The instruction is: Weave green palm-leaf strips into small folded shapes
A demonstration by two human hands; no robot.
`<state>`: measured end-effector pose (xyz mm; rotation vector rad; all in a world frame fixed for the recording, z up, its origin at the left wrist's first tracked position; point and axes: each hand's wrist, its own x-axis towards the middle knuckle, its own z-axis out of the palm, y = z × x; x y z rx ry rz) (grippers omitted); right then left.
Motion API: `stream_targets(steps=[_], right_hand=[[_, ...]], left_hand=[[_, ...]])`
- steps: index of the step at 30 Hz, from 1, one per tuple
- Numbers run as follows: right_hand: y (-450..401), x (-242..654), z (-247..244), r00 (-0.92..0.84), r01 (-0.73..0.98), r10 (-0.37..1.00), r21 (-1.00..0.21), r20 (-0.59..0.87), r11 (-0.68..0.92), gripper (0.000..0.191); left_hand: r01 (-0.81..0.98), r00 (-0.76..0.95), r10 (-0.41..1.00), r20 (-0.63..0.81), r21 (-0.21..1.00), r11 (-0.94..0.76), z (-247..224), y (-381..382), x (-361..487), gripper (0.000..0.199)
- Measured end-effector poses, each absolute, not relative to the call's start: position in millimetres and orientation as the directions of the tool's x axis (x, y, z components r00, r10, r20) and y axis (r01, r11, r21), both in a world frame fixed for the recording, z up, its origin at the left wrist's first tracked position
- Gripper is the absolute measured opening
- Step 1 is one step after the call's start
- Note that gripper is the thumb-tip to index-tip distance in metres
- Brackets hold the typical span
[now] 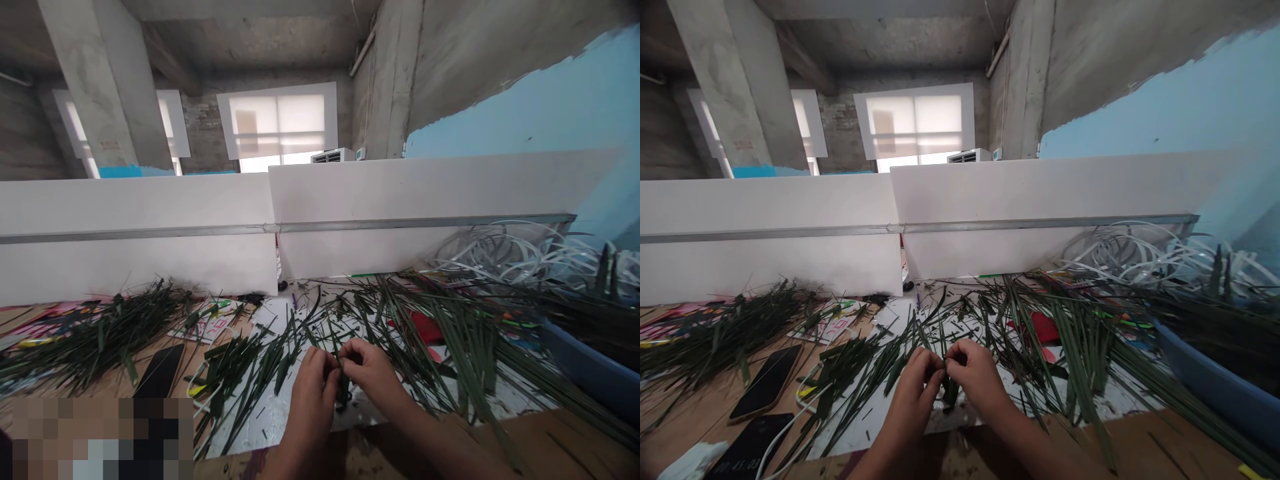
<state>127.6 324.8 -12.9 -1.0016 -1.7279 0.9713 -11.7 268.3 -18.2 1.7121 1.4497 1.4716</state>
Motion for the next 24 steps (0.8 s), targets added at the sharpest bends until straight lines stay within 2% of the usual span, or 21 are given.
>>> stream_targets(steps=[8,16,24], right_hand=[[324.3,125.4,-10.1,-0.28,0.158,0.907,-0.917,0.315,0.367,0.012],[326.8,128.7,-14.2,-0.305,0.157,0.881,-0.894,0.361,0.421,0.01],[326.8,128.3,-13.7,-0.306,0.157,0.887,-0.901,0.345,0.405,0.009]], left_hand=[[0.245,-0.174,0.949,0.262,0.945,-0.216,-24.0,279.2,-17.9,0.014],[0.327,-0.142,0.928,0.345,0.901,-0.285,-29.4,278.4,-16.6,0.006],[0.403,-0.106,0.941,0.32,0.879,-0.253,-29.3,279.3,-19.3,0.004]])
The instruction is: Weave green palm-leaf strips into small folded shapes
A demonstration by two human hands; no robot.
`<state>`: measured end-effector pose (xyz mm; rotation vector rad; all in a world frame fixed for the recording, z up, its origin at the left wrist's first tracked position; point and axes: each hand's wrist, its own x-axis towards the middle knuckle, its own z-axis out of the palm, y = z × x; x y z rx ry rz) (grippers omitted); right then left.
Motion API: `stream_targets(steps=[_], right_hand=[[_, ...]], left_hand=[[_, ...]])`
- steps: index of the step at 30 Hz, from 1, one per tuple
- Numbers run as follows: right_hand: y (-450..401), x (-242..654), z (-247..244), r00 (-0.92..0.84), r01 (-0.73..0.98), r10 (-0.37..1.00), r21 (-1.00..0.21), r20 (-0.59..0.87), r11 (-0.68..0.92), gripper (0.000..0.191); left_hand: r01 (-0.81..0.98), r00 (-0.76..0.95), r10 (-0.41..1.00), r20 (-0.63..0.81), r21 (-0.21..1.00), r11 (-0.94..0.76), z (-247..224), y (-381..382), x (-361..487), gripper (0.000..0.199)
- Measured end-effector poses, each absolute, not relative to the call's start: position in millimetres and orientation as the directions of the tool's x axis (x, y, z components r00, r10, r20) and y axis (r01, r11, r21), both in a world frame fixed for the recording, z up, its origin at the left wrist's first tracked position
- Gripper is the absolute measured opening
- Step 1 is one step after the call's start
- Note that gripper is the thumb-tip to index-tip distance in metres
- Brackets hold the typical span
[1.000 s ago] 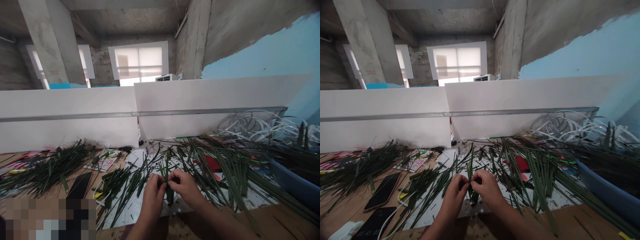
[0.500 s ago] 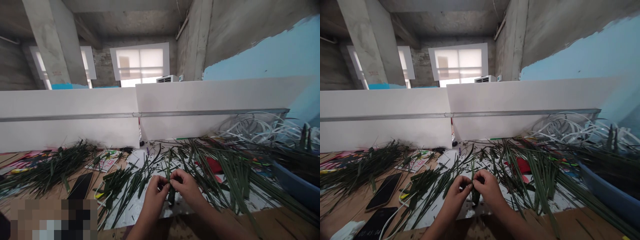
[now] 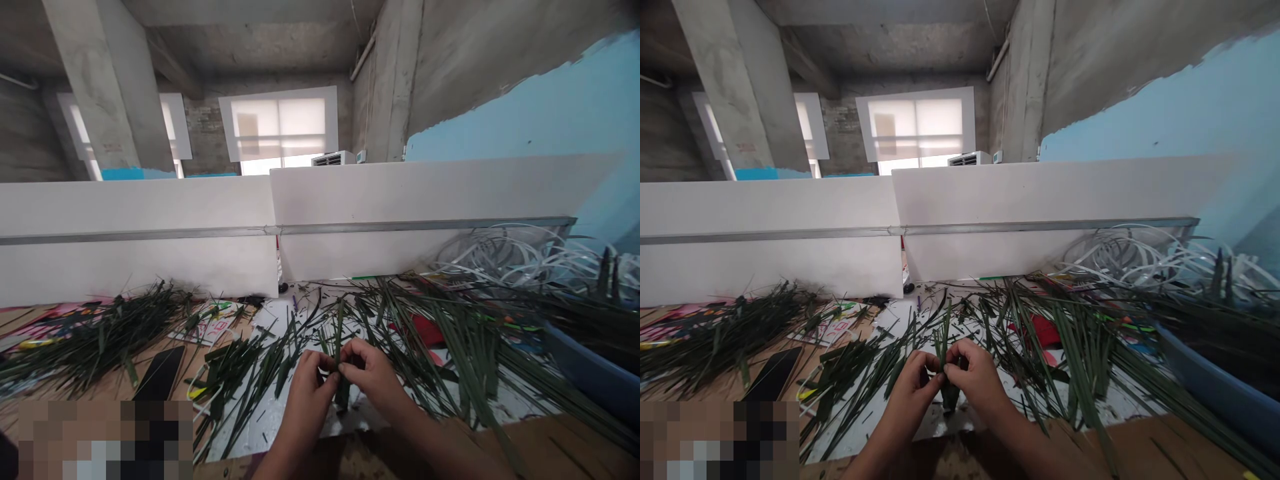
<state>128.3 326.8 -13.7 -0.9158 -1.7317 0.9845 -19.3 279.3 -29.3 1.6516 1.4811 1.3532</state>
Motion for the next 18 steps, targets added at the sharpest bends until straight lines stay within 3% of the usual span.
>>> stream_targets(steps=[12,18], right_hand=[[321.1,126.1,-16.3,-0.231,0.168,0.844,-0.835,0.484,0.524,0.004],[320.1,128.5,-15.2,-0.137,0.117,0.891,-0.886,0.432,0.448,0.005]], left_hand=[[0.547,-0.016,0.946,0.322,0.795,-0.262,-12.7,267.8,-15.1,0.006],[0.588,0.039,0.961,0.276,0.771,-0.245,-10.8,264.4,-11.2,0.007]])
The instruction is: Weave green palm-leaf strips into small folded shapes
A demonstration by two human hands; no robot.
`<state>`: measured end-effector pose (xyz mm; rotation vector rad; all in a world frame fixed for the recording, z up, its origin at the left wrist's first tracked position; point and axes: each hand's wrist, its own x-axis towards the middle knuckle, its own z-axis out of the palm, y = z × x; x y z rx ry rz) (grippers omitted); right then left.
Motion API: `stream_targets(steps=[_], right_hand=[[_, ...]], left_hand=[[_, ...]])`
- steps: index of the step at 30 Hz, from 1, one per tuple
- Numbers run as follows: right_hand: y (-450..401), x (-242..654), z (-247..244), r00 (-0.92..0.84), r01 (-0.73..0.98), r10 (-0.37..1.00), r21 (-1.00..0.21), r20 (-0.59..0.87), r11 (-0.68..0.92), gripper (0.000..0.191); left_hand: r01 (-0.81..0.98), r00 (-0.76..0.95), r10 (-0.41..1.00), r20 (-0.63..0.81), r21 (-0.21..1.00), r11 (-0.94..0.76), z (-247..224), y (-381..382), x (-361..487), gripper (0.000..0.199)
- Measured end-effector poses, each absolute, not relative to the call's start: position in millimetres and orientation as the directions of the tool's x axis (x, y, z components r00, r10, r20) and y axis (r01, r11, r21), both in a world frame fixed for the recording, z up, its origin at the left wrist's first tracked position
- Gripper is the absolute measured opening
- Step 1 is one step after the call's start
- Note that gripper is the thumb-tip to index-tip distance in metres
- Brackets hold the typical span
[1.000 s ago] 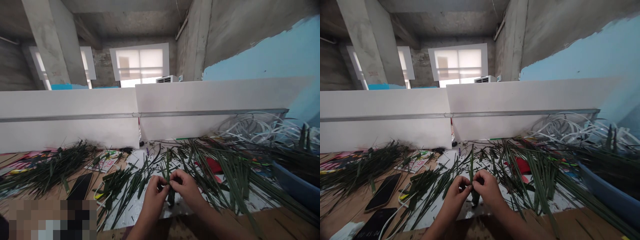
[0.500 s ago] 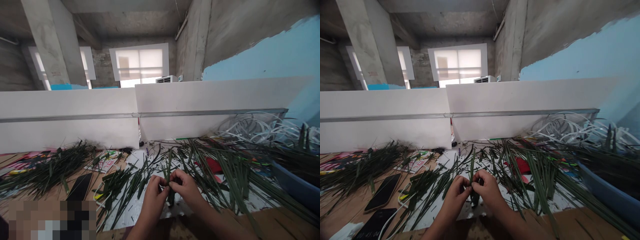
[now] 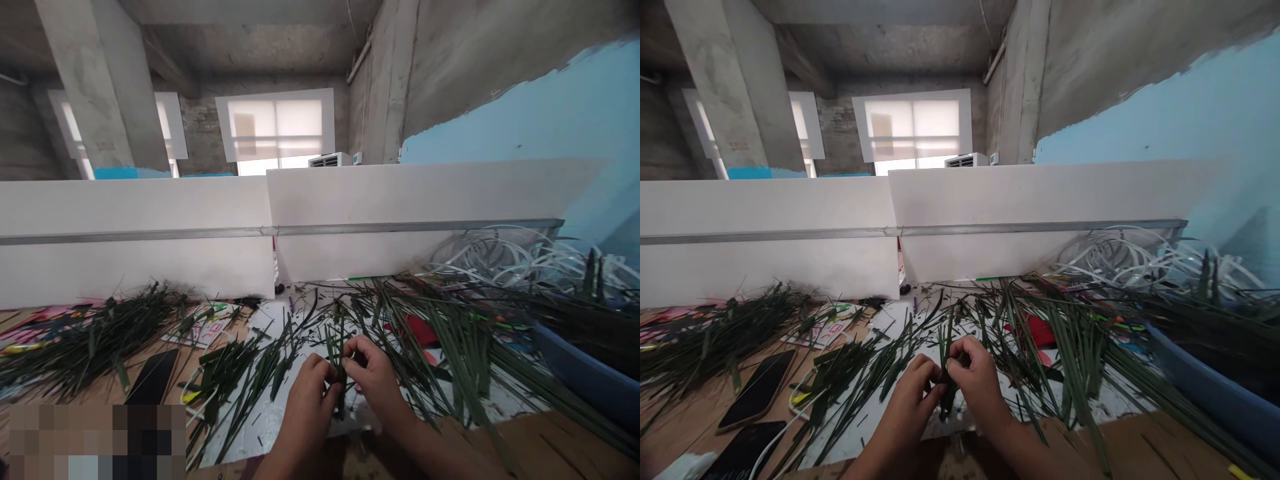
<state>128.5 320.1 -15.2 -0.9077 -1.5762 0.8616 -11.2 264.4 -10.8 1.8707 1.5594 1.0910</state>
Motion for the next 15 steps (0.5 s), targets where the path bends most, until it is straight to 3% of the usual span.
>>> stream_targets(steps=[9,15], right_hand=[[330.9,136.7,-10.5,-0.021,0.005,0.928,-0.928,0.372,0.373,0.013],[344.2,143.1,-9.4,0.07,-0.052,0.894,-0.894,0.442,0.446,0.013]], left_hand=[[0.617,0.088,0.965,0.248,0.747,-0.248,-14.3,264.9,-11.0,0.007],[0.619,0.111,0.964,0.243,0.742,-0.258,-14.4,262.2,-10.0,0.006]])
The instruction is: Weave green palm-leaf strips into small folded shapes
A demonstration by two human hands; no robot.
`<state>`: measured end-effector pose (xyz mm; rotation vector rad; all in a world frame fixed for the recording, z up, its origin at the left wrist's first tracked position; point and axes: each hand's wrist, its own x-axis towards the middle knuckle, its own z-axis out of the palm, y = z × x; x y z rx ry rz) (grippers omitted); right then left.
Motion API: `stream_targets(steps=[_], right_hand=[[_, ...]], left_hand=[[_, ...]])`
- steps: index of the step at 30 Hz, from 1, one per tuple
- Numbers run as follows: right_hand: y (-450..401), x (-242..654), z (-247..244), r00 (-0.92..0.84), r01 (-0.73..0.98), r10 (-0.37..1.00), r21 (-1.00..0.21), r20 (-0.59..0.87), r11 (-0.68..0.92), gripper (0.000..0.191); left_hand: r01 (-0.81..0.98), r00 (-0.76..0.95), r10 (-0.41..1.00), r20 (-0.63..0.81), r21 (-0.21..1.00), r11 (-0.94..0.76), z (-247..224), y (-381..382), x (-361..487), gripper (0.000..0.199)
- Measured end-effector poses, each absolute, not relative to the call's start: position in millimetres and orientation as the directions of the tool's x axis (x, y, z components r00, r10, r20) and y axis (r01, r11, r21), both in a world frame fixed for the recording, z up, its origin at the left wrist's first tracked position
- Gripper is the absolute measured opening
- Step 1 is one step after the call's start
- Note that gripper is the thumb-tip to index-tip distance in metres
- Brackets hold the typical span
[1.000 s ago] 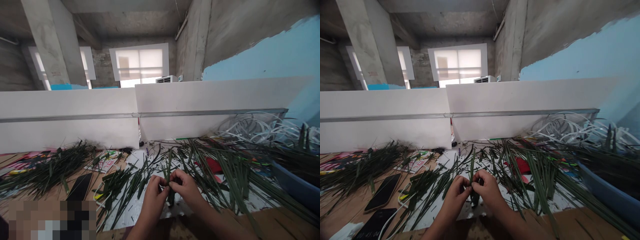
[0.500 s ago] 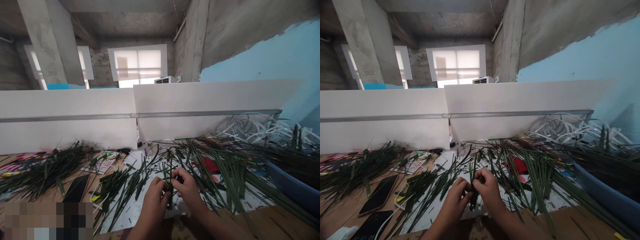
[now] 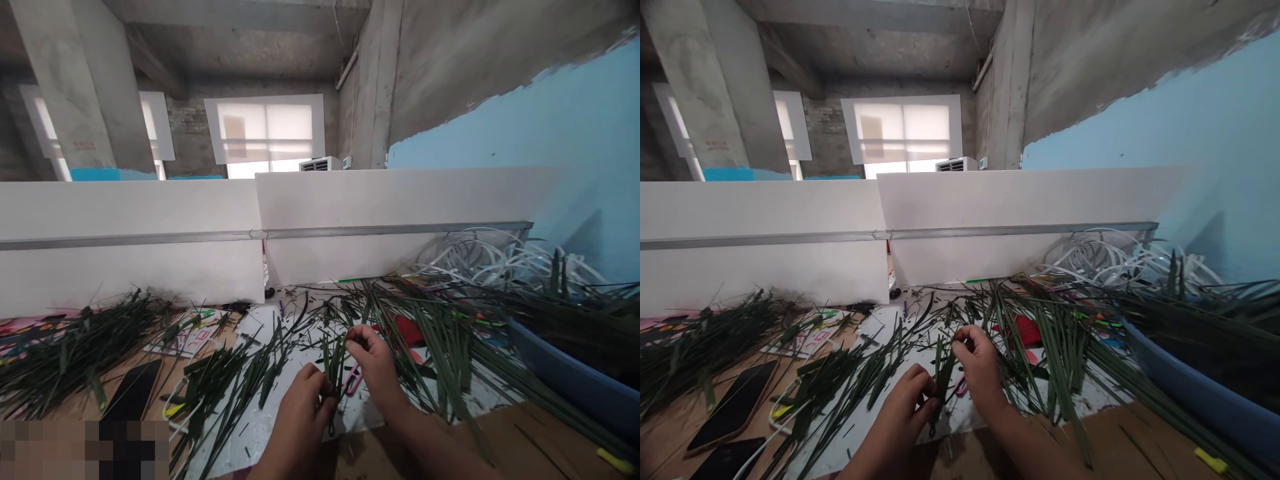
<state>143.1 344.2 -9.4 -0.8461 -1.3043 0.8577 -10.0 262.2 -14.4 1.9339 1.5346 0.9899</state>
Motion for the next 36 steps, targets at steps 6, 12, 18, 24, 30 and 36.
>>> stream_targets(steps=[6,12,18,24,30,36], right_hand=[[350.6,146.9,-7.2,0.124,-0.076,0.903,-0.903,0.412,0.423,0.014],[352.3,150.4,-1.9,0.159,-0.106,0.911,-0.911,0.381,0.399,0.017],[357.7,162.5,9.6,0.204,-0.14,0.916,-0.916,0.344,0.375,0.023],[345.3,145.1,3.1,-0.111,-0.133,0.962,-0.963,0.248,0.233,0.035],[330.3,129.1,-7.4,-0.417,-0.049,0.889,-0.981,0.189,0.186,0.023],[327.8,129.7,-6.6,-0.374,-0.054,0.919,-0.992,0.124,0.112,0.024]], left_hand=[[0.631,0.14,0.963,0.232,0.728,-0.267,-14.5,262.4,-11.3,0.007],[0.644,0.155,0.963,0.221,0.716,-0.268,-12.0,261.1,-13.6,0.009],[0.499,0.102,0.98,0.17,0.844,-0.198,-21.8,271.5,-17.9,0.008],[0.311,-0.101,0.974,0.204,0.936,-0.164,-25.6,285.0,-29.5,0.016],[0.262,-0.116,0.962,0.247,0.942,-0.211,-23.6,284.1,-28.1,0.02],[0.206,-0.119,0.971,0.209,0.962,-0.182,-25.6,285.4,-28.2,0.026]])
